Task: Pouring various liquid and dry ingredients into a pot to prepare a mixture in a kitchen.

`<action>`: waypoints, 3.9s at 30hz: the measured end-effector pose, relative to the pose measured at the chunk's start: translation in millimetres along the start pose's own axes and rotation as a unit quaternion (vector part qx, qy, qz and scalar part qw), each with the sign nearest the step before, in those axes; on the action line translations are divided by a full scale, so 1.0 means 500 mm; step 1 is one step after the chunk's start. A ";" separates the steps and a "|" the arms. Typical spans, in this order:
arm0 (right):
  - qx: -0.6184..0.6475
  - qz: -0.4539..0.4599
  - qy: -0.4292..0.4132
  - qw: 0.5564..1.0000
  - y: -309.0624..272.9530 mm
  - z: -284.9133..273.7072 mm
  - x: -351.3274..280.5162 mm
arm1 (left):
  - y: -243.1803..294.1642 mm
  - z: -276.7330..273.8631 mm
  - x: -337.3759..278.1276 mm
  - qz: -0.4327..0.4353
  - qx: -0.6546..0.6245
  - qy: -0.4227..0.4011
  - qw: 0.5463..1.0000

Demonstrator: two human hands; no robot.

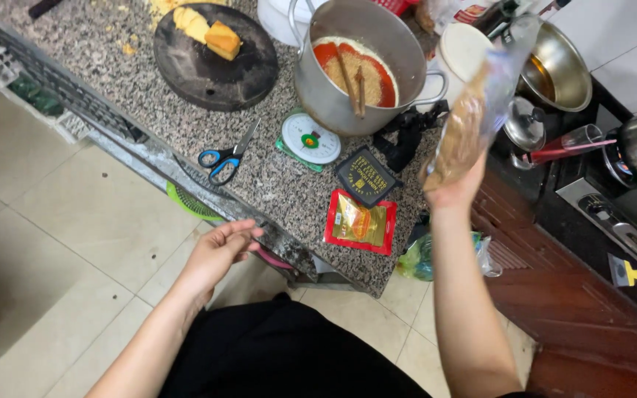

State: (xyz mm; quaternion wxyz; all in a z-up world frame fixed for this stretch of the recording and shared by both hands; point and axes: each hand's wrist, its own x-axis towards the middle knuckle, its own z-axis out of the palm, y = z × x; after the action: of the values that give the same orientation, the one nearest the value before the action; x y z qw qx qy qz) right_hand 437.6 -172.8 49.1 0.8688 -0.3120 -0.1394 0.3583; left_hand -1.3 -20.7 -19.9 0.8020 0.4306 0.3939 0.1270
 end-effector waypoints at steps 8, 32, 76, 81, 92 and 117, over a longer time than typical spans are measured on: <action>0.385 0.121 -0.042 0.914 0.142 0.047 -0.134 | -0.024 0.046 0.014 -0.014 0.016 -0.039 0.999; 0.360 0.119 0.030 0.925 0.301 0.024 -0.336 | 0.060 0.354 -0.038 0.375 0.250 -0.040 0.892; -0.214 -0.094 0.266 0.935 0.249 -0.314 0.608 | -0.219 0.358 0.289 0.094 0.491 0.198 0.843; -0.242 -0.011 0.288 0.926 0.234 -0.354 0.583 | -0.151 0.445 0.301 0.024 0.534 0.199 0.822; -0.456 -0.038 0.153 0.876 0.194 -0.438 -0.058 | -0.238 0.355 0.338 0.092 0.420 0.152 0.890; -0.196 0.246 -0.016 0.949 0.444 0.231 -0.175 | 0.021 -0.074 -0.021 0.166 -0.014 0.251 0.953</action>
State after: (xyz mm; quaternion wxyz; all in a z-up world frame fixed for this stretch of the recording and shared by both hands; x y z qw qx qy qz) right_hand 203.4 -61.9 -6.6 0.6730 -0.4951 -0.1392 0.5316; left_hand -34.1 1.7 -17.6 0.6509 0.4326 0.5035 0.3684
